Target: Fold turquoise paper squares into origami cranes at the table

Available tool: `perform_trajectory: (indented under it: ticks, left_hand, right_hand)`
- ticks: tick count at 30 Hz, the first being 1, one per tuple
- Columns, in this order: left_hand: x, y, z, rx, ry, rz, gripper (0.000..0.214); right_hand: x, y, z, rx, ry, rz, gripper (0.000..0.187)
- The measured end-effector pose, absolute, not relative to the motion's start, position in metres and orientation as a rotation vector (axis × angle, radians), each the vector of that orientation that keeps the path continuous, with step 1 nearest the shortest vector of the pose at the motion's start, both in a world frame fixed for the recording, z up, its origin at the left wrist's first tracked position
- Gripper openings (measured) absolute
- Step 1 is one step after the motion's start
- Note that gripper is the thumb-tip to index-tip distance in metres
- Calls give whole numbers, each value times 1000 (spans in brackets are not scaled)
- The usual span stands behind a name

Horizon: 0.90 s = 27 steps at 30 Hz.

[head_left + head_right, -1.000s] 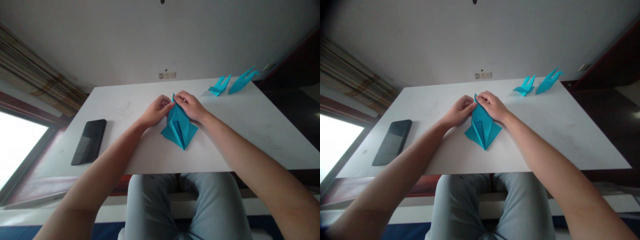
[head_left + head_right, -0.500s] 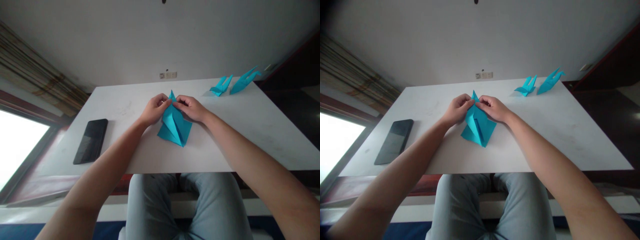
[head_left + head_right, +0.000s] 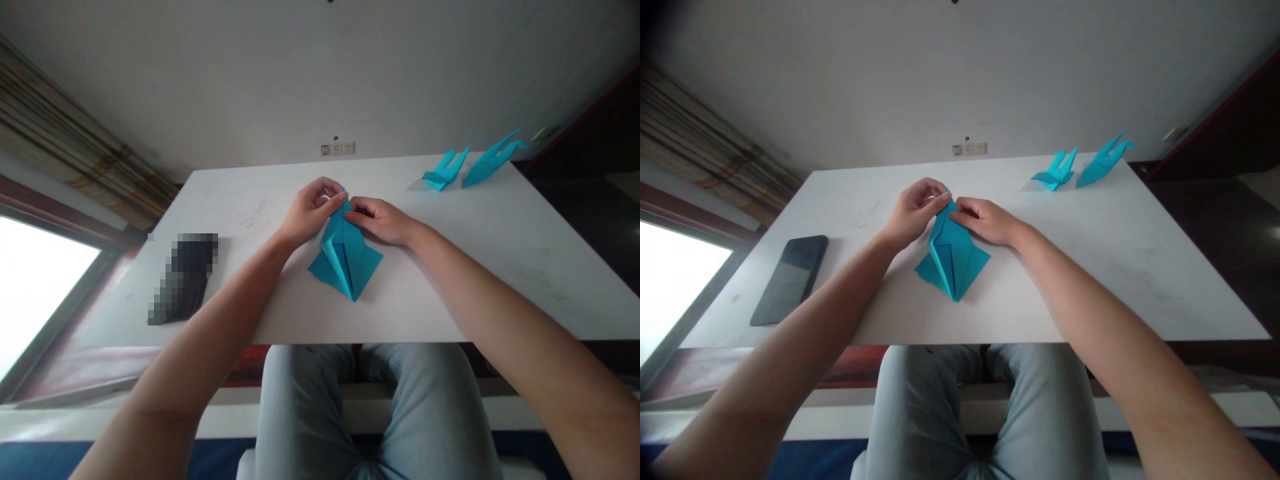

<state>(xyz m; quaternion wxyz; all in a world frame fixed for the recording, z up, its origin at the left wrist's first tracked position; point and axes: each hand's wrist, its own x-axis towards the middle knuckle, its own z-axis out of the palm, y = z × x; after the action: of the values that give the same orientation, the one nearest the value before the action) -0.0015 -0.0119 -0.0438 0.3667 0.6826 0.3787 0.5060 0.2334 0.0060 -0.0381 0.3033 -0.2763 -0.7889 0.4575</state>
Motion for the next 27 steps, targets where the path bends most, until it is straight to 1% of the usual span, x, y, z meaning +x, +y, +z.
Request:
perform_trajectory:
  ticks: [6,11,16,22,27]
  left_hand:
    - [-1,-13,-42,1685,975,1265,48]
    - [-2,-12,-42,1667,913,1309,53]
    - [0,-10,-43,1605,898,1349,59]
    - [2,-11,-42,1615,936,1310,60]
    - [1,-14,-39,1619,899,1286,62]
  right_hand:
    - [233,5,-37,-733,-2089,1240,56]
    - [233,5,-37,-747,-2128,1249,55]
    - [232,7,-39,-736,-2008,1271,55]
    - [234,7,-38,-745,-1978,1296,41]
    - [234,7,-38,-720,-2023,1329,34]
